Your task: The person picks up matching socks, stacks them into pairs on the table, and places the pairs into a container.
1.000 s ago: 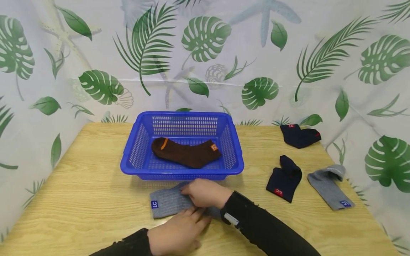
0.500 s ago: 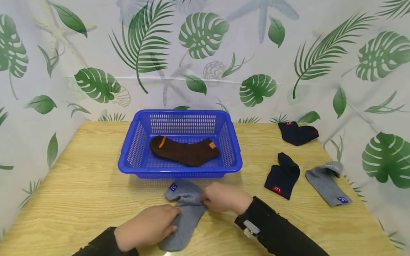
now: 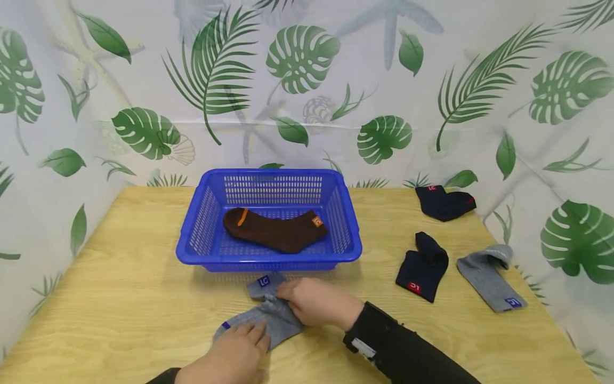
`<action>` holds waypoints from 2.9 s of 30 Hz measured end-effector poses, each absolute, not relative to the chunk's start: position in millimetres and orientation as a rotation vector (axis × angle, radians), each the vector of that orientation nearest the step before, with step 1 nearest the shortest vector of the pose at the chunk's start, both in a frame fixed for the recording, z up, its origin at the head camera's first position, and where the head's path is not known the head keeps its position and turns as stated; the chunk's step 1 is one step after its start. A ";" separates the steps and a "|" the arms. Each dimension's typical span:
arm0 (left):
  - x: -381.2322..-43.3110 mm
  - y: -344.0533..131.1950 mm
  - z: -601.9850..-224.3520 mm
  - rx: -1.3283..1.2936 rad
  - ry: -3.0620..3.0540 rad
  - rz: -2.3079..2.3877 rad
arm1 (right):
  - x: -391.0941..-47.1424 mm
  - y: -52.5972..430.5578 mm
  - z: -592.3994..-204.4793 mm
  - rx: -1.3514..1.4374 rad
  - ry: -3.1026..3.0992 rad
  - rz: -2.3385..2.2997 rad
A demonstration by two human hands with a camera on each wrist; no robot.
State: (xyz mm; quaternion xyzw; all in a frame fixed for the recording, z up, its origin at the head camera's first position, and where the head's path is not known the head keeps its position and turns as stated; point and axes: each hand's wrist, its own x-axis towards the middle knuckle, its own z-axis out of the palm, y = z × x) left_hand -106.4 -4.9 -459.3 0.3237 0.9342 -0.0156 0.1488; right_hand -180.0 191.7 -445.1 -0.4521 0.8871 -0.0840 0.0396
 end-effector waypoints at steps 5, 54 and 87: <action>-110.7 -10.0 -460.1 0.937 2.676 0.052 | -182.3 191.9 -448.5 -1.376 2.674 -0.159; -145.6 -64.2 -453.9 1.071 2.705 0.642 | -156.3 257.9 -439.6 -0.918 2.578 -0.427; -151.4 -76.1 -449.9 0.867 2.974 0.240 | -150.7 251.9 -433.8 -1.038 2.550 -0.266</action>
